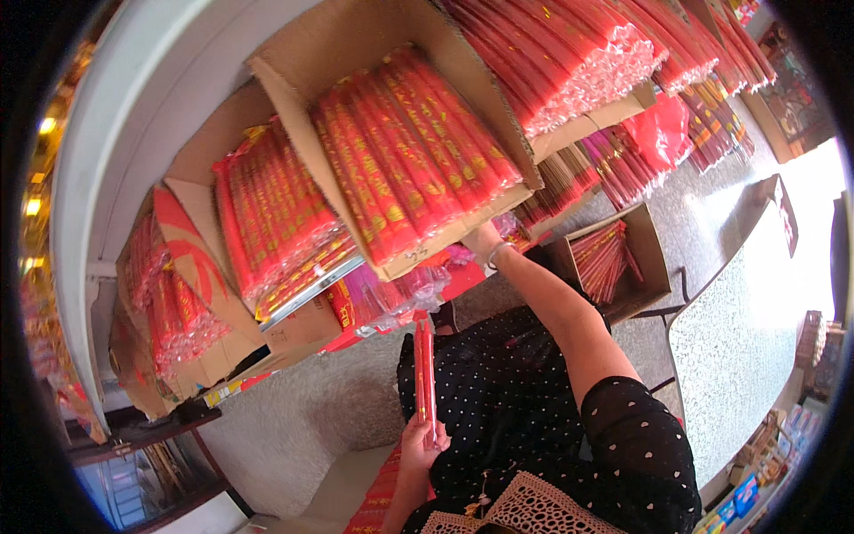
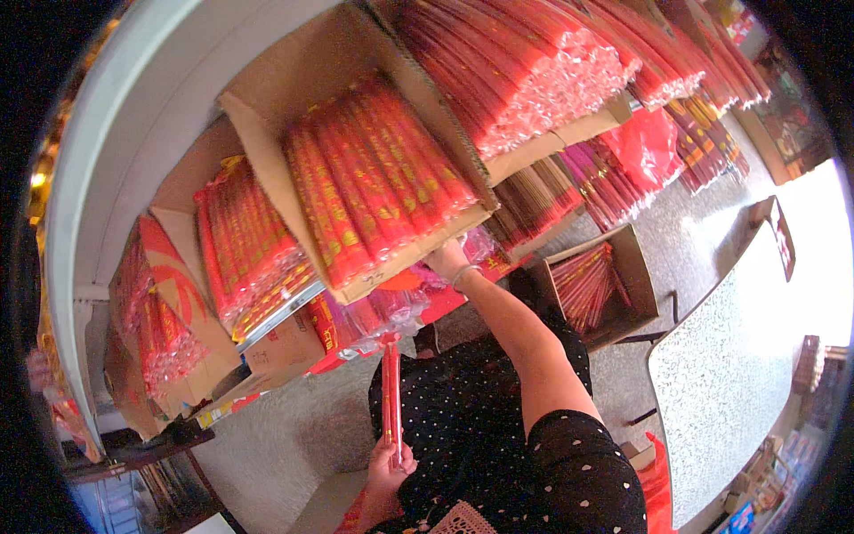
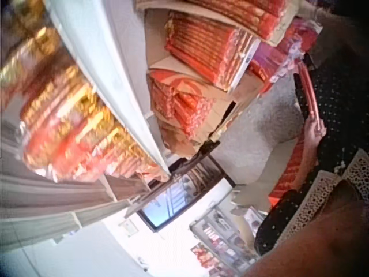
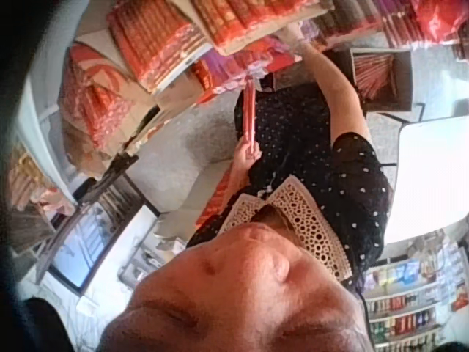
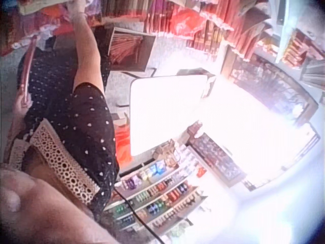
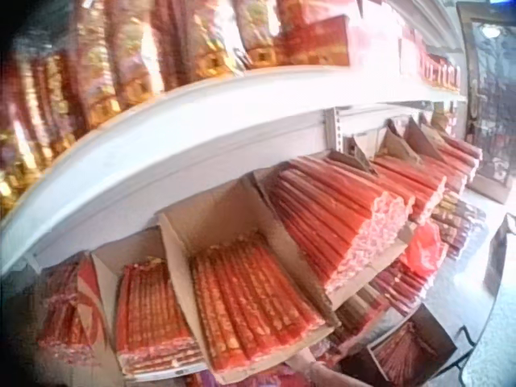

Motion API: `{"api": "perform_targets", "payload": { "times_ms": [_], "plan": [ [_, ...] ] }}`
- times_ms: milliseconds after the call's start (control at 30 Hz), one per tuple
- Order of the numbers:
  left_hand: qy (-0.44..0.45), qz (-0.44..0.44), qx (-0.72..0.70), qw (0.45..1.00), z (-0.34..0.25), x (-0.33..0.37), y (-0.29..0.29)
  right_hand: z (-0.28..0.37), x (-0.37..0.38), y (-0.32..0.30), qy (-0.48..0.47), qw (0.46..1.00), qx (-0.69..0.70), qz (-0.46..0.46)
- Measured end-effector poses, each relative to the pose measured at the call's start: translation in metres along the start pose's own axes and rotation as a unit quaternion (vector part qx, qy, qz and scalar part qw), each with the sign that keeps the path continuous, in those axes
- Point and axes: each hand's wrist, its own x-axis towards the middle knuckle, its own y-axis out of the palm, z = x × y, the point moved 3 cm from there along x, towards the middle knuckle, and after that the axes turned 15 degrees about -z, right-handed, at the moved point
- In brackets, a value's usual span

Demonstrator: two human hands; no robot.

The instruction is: The person wipes packages of red candles with a cloth, taking them from boxes and shelves and placing them on a table.

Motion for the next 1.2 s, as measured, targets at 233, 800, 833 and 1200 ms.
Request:
{"api": "perform_targets", "payload": {
  "times_ms": [233,800,833,1200],
  "plan": [
    [0.119,-0.043,0.056,0.990,-0.036,0.065,0.054,-0.063,0.047,-0.051,0.328,0.897,0.287,-0.081],
    [0.252,-0.100,0.213,0.939,-0.131,0.331,0.151,-0.050,0.028,-0.047,0.574,0.758,0.297,0.093],
    [0.245,-0.089,0.227,0.938,-0.131,0.341,0.159,-0.065,0.024,-0.040,0.548,0.771,0.302,0.119],
    [0.191,-0.075,0.303,0.931,-0.126,0.395,0.171,-0.079,0.009,0.028,0.396,0.863,0.287,0.129]
  ]
}}
